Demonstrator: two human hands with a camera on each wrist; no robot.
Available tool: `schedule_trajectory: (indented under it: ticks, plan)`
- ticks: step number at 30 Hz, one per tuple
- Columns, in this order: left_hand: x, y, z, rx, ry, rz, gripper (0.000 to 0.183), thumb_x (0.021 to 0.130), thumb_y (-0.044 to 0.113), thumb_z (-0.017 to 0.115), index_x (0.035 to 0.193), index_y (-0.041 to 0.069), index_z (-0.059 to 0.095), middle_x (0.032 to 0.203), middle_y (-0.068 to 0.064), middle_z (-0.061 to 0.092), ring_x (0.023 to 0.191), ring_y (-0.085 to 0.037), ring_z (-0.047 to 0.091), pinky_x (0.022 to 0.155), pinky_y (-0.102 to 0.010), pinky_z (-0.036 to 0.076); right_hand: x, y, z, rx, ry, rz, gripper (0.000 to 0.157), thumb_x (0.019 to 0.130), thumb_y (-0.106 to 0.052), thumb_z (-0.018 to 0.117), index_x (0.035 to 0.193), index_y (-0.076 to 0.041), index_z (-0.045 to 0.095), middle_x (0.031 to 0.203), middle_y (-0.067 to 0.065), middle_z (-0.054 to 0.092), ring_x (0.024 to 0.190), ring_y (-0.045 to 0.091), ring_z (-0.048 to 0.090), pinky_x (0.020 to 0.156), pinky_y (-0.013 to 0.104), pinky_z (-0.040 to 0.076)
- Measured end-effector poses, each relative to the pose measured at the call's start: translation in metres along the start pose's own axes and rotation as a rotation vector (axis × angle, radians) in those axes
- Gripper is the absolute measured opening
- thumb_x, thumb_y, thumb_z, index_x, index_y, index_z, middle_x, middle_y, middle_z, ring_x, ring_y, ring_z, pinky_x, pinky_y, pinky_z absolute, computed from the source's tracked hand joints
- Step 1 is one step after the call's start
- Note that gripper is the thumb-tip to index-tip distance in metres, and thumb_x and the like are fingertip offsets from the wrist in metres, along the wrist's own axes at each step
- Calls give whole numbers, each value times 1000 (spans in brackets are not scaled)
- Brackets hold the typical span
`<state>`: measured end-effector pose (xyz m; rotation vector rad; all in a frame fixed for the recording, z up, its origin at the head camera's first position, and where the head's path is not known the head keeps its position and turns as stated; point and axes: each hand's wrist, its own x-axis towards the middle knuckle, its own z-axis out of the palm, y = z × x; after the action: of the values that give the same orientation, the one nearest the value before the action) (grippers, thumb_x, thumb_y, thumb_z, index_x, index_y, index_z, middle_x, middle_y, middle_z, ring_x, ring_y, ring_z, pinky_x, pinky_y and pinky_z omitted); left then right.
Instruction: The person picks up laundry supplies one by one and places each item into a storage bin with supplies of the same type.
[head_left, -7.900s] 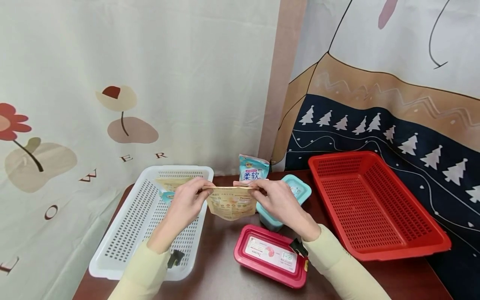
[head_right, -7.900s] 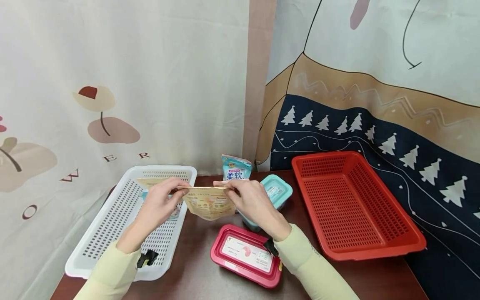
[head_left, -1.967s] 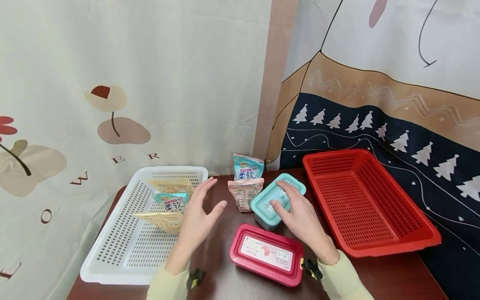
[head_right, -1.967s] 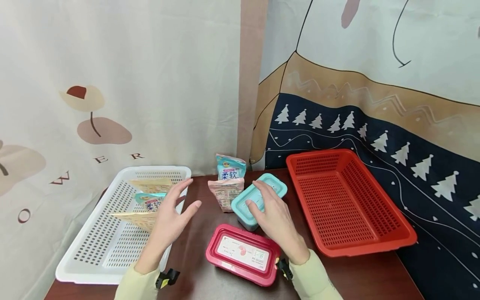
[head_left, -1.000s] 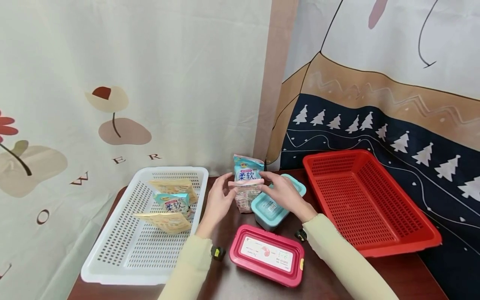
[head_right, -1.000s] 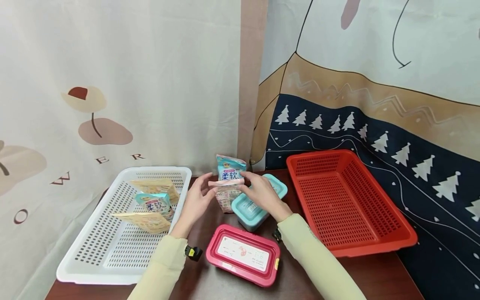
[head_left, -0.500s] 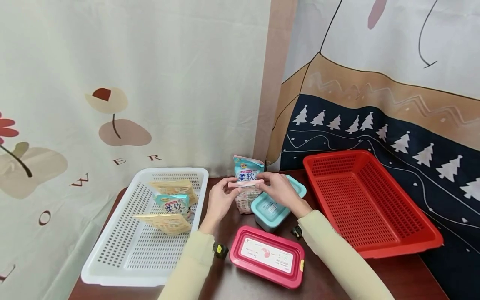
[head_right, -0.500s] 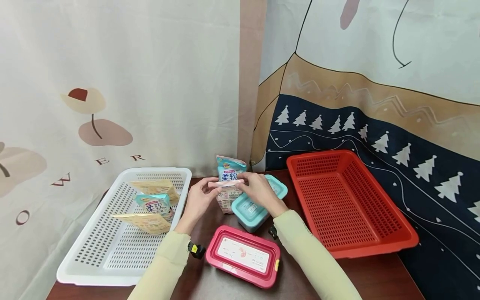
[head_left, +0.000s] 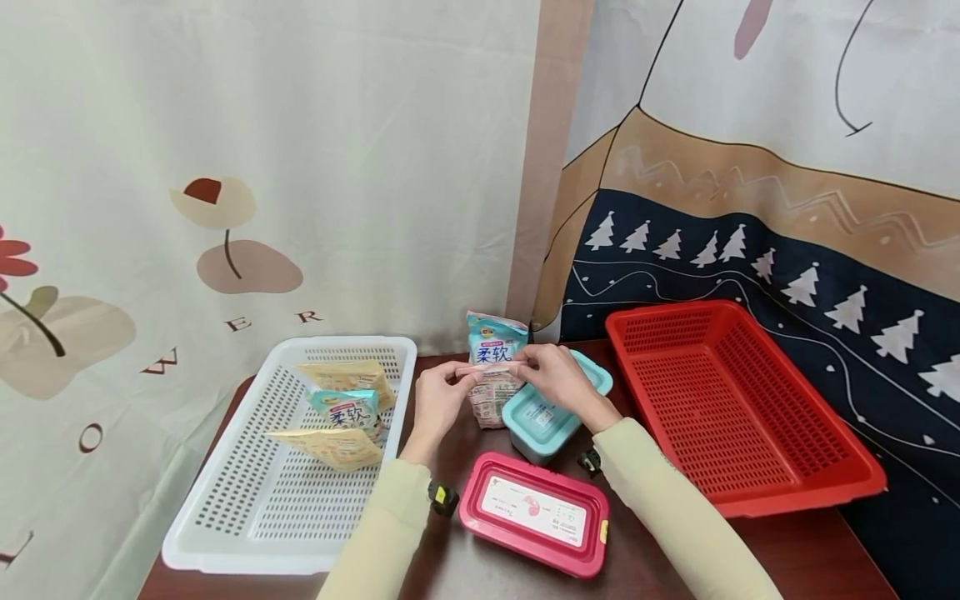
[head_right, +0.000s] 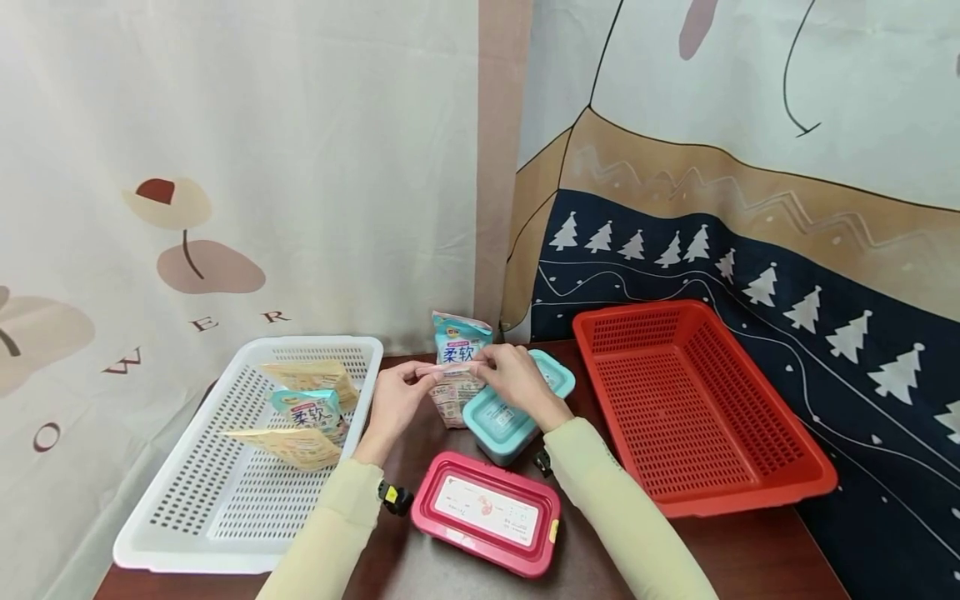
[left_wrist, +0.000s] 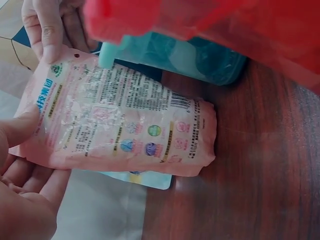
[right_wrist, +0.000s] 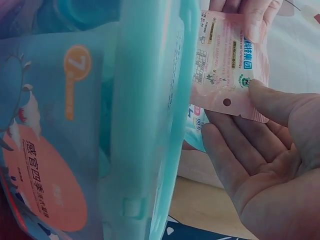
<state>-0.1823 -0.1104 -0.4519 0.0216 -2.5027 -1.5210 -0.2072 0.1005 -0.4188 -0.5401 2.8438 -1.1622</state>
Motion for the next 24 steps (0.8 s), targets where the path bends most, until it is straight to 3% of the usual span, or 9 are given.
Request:
schedule_trajectory:
  ticks: [8,15,24]
  plan:
    - [1,-1,1,87,45,54,14,90,22,84,97,9,83,94,-4,79,88,-21,70,70,-32,49,-2,2,0,20,-2,-27,10,99,-18,72,93,-11,75,79,-2,66,72,15,53,65,29,44]
    - [3,-5,-5,91,42,47,14,91,23,82,97,10,83,94,-3,79,78,-18,64,63,-27,46,-3,0,5,0,28,-97,11,100,-19,71,91,-14,74,77,0,69,66,12,52,61,27,43]
    - [-1,11,-16,78,73,83,12,91,21,82,97,10,83,92,-3,79,78,-19,65,62,-27,48,-7,-8,2,-13,116,-183,9,100,-21,71,96,-15,76,74,-6,65,64,9,51,55,25,41]
